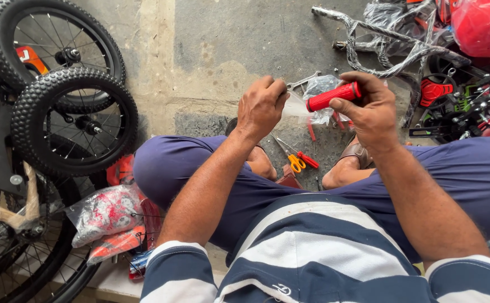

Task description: The person sits on the floor and removes a red plastic part from a clear bag. They then unwrap a bicycle handlebar from plastic packaging, remove a metal clamp from the handlebar, and place the handlebar on the floor.

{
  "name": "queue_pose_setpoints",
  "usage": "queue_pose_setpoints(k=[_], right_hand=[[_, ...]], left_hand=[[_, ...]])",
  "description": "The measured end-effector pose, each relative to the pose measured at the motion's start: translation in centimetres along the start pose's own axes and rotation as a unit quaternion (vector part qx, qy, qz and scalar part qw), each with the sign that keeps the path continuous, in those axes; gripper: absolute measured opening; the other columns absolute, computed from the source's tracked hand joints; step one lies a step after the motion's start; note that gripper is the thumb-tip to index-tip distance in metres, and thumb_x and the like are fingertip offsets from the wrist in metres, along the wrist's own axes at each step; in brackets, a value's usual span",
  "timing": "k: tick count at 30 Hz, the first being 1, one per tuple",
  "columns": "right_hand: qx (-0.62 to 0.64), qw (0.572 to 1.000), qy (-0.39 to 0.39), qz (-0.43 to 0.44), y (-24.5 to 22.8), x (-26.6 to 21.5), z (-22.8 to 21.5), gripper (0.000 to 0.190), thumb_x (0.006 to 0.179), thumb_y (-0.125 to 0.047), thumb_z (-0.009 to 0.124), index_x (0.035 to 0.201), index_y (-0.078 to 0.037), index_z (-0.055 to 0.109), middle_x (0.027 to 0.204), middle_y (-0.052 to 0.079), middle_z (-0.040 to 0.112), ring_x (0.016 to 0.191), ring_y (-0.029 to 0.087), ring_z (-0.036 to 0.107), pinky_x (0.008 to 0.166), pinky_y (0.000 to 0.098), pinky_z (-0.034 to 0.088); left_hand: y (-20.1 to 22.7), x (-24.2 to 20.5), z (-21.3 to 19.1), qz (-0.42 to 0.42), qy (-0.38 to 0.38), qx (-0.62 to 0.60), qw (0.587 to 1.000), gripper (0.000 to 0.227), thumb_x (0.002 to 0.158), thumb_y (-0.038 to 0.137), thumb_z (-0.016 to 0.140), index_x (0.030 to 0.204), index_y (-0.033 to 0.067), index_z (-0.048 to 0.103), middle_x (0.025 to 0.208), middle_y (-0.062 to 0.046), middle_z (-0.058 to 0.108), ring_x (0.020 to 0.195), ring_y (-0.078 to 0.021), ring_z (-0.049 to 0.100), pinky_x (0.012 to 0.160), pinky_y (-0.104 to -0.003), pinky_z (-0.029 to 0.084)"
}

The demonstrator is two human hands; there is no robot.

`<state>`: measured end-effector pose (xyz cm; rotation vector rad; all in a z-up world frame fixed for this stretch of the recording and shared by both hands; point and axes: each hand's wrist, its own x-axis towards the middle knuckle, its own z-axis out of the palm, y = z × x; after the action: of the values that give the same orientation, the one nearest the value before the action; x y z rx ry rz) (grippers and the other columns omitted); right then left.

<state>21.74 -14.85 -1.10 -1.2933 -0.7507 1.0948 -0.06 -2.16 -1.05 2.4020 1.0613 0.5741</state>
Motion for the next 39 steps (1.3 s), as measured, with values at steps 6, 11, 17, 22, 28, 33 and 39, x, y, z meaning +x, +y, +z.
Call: queue_pose_setpoints(k=[6,11,17,22,28,33,39], right_hand=[[-0.043,0.987,-0.022,-0.153,-0.3,-1.1,2.2,0.046,0.094,-0.004,0.084,0.133,-0.009,0.059,0.129,0.005,0.063,0.113,0.013,0.066,0.102,0.0276,0.060],[-0.348,0.889,-0.030,-0.296,-0.1,-1.1,2.9,0.044,0.085,-0.004,0.090,0.122,-0.007,0.066,0.120,0.012,0.067,0.107,0.026,0.070,0.091,0.0336,0.057],[-0.389,0.862,-0.083,-0.315,-0.8,-0.6,3.2,0.045,0.081,-0.012,0.091,0.119,-0.007,0.069,0.129,0.013,0.064,0.118,0.032,0.066,0.098,0.0418,0.057],[-0.386,0.865,-0.114,-0.298,-1.6,-0.1,3.4,0.049,0.076,-0.020,0.092,0.119,-0.011,0.069,0.136,0.017,0.061,0.122,0.034,0.062,0.099,0.0424,0.055],[-0.423,0.846,-0.190,-0.264,1.0,1.4,2.9,0.052,0.073,-0.026,0.089,0.118,-0.008,0.071,0.139,0.030,0.057,0.118,0.041,0.061,0.094,0.0464,0.053],[-0.265,0.952,-0.152,-0.036,3.4,1.6,1.2,0.024,0.090,-0.018,0.084,0.110,-0.010,0.075,0.101,0.006,0.075,0.091,0.017,0.072,0.079,0.0311,0.059],[-0.079,0.983,-0.134,0.101,2.6,2.0,-1.1,0.034,0.088,-0.010,0.085,0.119,-0.001,0.075,0.094,0.005,0.071,0.076,0.011,0.058,0.064,0.0274,0.046]], left_hand=[[-0.2,-0.3,1.2,-0.011,-0.043,-0.018,0.999,0.014,0.098,0.020,0.068,0.094,0.0071,0.064,0.083,-0.009,0.063,0.064,-0.0262,0.067,0.054,-0.041,0.052],[0.2,-0.3,1.8,-0.005,-0.038,-0.049,0.998,0.012,0.099,0.018,0.065,0.094,0.0068,0.064,0.082,-0.009,0.063,0.064,-0.0277,0.067,0.057,-0.042,0.054],[0.7,0.0,1.3,0.004,-0.018,-0.081,0.997,0.013,0.098,0.018,0.066,0.093,0.0063,0.063,0.082,-0.011,0.062,0.066,-0.0299,0.067,0.058,-0.043,0.053],[0.9,0.2,1.0,-0.002,-0.024,-0.090,0.996,0.012,0.097,0.015,0.067,0.092,0.0062,0.062,0.081,-0.010,0.062,0.066,-0.0291,0.067,0.058,-0.043,0.053],[1.3,0.3,0.7,-0.024,-0.030,-0.199,0.979,0.012,0.097,0.018,0.071,0.099,0.0072,0.068,0.088,-0.009,0.069,0.076,-0.0240,0.072,0.068,-0.037,0.058],[0.4,1.5,-0.8,-0.095,0.010,-0.338,0.936,0.029,0.101,0.033,0.071,0.115,0.0079,0.073,0.107,-0.009,0.075,0.094,-0.0178,0.074,0.081,-0.033,0.065],[-1.0,1.4,-0.1,-0.251,-0.180,-0.472,0.825,0.044,0.093,0.031,0.073,0.124,0.0012,0.062,0.112,-0.010,0.072,0.101,-0.0148,0.070,0.091,-0.032,0.059]])
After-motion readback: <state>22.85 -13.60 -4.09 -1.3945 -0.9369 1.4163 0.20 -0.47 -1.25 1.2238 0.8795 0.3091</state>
